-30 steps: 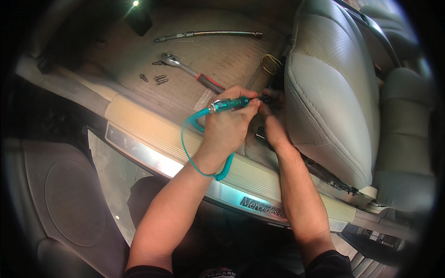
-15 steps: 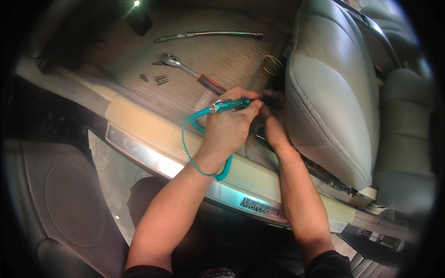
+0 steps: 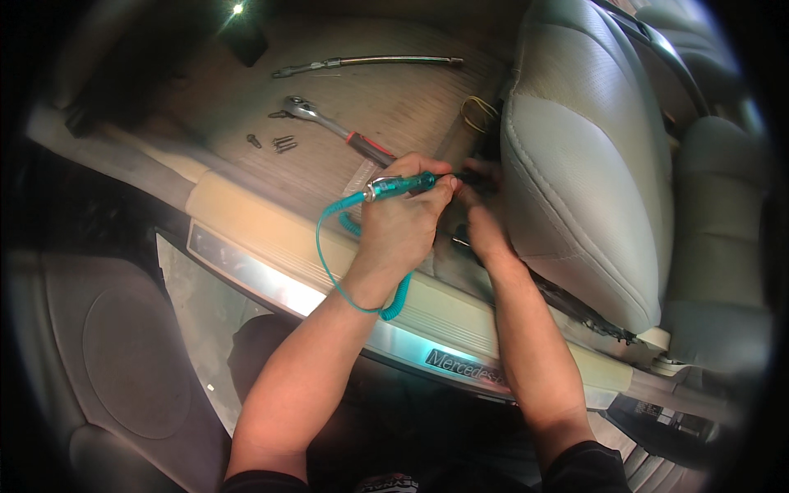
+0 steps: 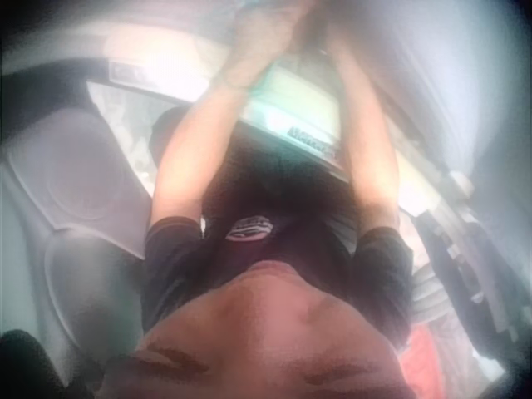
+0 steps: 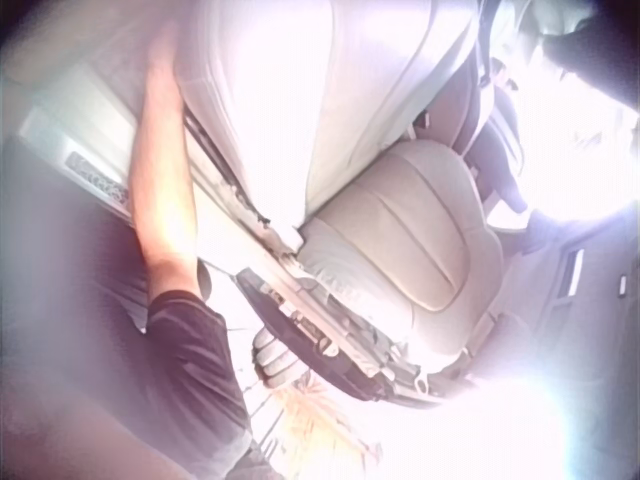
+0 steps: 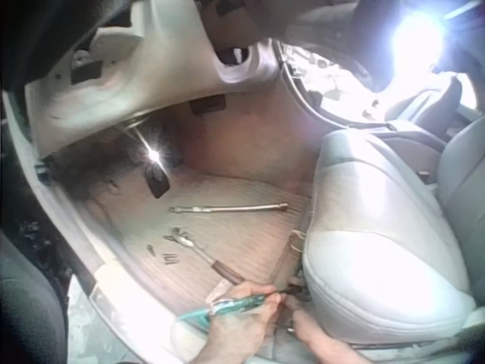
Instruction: The person uses a green test light to probe the electrical contacts of a car door lock actuator. They repeatedly test the component while holding it in their hands, then place it on the floor and continue testing the wiring harness near the driver's seat.
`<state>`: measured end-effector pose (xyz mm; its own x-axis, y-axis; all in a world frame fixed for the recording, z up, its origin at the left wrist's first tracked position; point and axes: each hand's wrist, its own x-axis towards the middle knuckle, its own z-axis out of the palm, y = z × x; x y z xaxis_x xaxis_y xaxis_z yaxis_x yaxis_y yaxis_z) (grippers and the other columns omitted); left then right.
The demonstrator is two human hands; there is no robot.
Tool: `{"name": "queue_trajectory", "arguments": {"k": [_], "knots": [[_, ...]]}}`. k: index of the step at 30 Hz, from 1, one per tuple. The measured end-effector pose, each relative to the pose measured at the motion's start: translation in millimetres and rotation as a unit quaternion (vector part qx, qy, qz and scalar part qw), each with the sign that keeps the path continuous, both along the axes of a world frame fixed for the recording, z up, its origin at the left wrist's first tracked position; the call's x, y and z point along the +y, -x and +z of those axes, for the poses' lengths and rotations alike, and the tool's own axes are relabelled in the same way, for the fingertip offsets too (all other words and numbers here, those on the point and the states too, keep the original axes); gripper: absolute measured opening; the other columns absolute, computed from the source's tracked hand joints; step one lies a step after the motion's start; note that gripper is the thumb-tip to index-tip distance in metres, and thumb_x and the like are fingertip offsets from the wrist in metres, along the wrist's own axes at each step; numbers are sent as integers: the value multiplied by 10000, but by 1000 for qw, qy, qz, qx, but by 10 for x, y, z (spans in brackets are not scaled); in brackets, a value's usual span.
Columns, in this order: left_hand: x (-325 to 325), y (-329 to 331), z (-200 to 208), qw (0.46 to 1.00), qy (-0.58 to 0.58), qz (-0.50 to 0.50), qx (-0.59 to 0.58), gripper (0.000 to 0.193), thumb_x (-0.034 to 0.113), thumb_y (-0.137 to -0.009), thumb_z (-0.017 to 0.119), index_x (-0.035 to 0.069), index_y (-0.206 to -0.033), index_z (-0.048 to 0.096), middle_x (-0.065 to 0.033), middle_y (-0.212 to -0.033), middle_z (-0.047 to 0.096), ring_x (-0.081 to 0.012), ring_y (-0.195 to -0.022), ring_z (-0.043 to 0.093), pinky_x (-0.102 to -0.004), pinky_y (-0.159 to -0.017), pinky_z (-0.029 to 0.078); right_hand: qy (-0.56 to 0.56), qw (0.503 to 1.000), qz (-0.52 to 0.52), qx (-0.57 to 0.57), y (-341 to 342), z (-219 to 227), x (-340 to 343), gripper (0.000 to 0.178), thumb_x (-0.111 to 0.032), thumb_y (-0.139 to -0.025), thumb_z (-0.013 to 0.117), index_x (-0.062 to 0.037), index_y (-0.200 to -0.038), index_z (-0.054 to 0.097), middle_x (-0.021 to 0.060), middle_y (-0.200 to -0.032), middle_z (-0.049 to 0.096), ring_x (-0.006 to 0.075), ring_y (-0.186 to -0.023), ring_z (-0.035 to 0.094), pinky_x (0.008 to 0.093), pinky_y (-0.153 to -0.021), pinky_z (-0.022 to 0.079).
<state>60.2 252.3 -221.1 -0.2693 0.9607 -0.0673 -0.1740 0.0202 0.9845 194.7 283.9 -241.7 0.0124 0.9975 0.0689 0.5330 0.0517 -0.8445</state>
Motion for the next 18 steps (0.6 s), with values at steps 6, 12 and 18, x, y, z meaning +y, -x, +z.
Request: {"name": "queue_trajectory", "arguments": {"k": [6, 12, 18], "knots": [[-90, 1, 44, 997, -53, 6, 59, 98, 52, -909, 716, -24, -969, 701, -75, -786, 702, -119, -732, 649, -285, -687, 526, 10, 1000, 3, 21, -30, -31, 33, 353, -6, -867, 684, -48, -1217, 651, 117, -1211, 658, 247, -1147, 613, 372, -1023, 466], [-71, -3, 25, 999, -39, -5, 37, 95, 55, -901, 722, -20, -956, 701, -81, -774, 697, -111, -717, 638, -293, -657, 517, 23, 999, 3, 24, -10, 24, 10, 347, 14, -874, 655, -41, -1217, 642, 117, -1196, 660, 243, -1134, 619, 369, -1017, 472], [-81, -32, 8, 989, -72, -5, 128, 107, 43, -880, 739, -2, -966, 695, -131, -795, 699, -222, -724, 690, -336, -672, 542, 26, 1000, 0, 9, -8, 47, 6, 340, 14, -864, 664, -30, -1201, 652, 136, -1153, 672, 248, -1092, 639, 371, -983, 499]]}}
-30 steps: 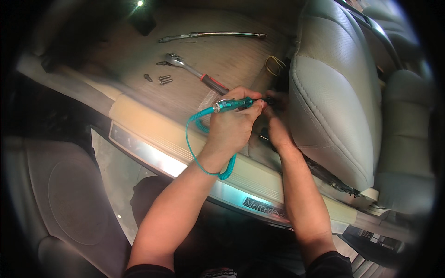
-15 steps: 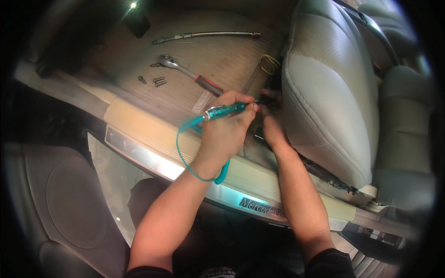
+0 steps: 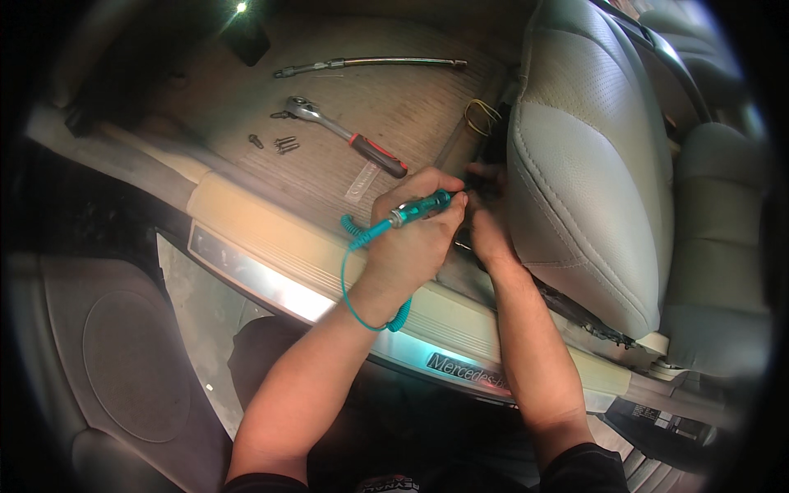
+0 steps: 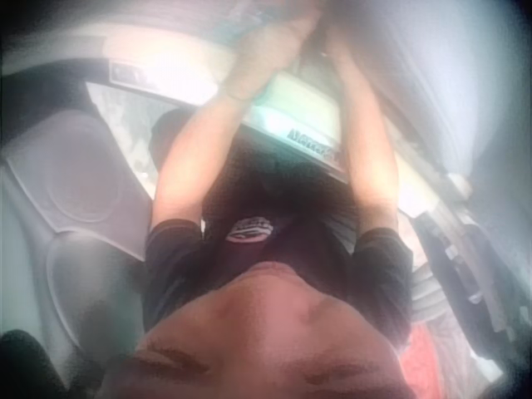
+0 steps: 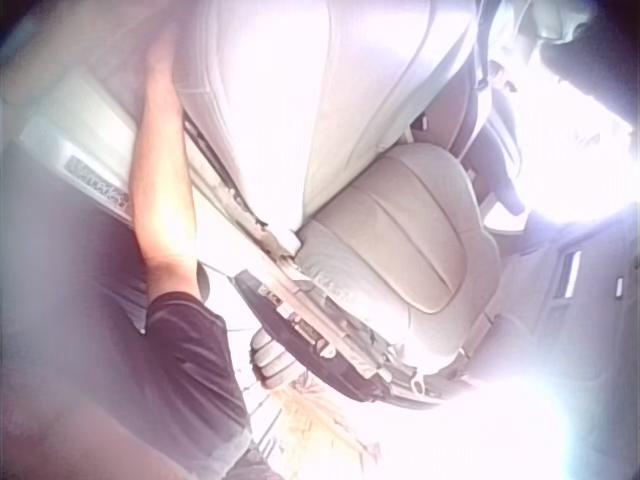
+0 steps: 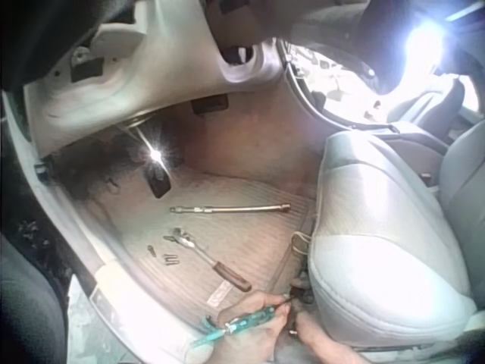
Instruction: The person uses a green test light to probe the electrical contacts of a car door lock actuator. They repeatedly test the component while holding it in their hands, then place it on the floor and continue testing the wiring harness near the driver's seat.
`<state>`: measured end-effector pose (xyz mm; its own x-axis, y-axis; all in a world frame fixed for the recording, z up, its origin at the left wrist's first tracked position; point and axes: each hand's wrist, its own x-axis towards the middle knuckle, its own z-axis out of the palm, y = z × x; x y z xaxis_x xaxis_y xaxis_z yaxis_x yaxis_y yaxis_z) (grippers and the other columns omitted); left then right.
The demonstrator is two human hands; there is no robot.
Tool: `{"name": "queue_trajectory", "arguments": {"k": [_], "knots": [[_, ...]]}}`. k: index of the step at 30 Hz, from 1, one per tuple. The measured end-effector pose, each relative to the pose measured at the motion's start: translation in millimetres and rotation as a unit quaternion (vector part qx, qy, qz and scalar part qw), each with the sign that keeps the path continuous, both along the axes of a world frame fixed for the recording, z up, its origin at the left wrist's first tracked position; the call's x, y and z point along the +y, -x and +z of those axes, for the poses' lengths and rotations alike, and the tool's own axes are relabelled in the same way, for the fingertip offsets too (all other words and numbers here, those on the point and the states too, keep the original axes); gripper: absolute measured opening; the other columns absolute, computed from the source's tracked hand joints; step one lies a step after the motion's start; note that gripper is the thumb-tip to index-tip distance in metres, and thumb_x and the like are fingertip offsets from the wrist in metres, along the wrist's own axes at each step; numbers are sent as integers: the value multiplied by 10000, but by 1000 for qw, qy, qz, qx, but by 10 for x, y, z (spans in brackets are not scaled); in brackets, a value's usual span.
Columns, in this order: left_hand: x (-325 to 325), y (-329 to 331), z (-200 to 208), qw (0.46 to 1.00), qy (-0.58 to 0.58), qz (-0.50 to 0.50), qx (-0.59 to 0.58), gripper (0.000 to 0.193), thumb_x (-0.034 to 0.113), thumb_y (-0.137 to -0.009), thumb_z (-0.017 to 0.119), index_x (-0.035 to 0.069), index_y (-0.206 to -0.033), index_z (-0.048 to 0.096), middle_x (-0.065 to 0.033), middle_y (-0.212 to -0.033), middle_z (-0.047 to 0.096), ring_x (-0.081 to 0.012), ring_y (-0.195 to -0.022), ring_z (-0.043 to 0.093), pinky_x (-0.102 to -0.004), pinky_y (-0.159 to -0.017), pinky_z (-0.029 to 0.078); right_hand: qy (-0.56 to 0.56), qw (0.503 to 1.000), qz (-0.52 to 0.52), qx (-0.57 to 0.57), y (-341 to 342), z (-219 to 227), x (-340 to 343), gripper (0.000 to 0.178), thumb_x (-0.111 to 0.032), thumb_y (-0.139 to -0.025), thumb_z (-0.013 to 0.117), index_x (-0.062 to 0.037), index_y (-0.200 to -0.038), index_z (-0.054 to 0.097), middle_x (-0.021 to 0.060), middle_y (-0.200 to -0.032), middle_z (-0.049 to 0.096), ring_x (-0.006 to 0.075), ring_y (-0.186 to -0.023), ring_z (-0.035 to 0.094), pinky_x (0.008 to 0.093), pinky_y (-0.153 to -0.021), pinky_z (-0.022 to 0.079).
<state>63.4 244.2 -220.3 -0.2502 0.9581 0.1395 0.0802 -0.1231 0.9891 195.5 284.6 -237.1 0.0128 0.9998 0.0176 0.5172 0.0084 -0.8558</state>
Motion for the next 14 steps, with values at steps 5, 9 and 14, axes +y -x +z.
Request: {"name": "queue_trajectory", "arguments": {"k": [5, 9, 14], "knots": [[5, -9, -57, 992, -76, -5, 100, 112, 32, -873, 747, 2, -964, 689, -172, -839, 699, -279, -805, 707, -372, -708, 562, -22, 1000, 10, -20, -41, -60, 9, 330, 6, -857, 667, -31, -1184, 654, 135, -1156, 674, 254, -1090, 639, 372, -982, 499], [-7, -1, -4, 997, -28, -6, 70, 113, 36, -874, 750, 1, -961, 687, -170, -857, 703, -294, -825, 707, -384, -730, 570, -25, 999, 13, -18, -33, -79, 0, 336, 0, -854, 672, -33, -1187, 648, 134, -1162, 674, 259, -1091, 636, 375, -983, 499], [-5, 23, 56, 999, 26, -25, 29, 115, 62, -897, 735, 2, -986, 693, -156, -896, 717, -279, -842, 719, -376, -780, 574, -30, 999, 13, -43, -57, -131, 23, 358, -3, -858, 678, -37, -1212, 636, 132, -1201, 665, 255, -1110, 628, 375, -997, 492]]}}
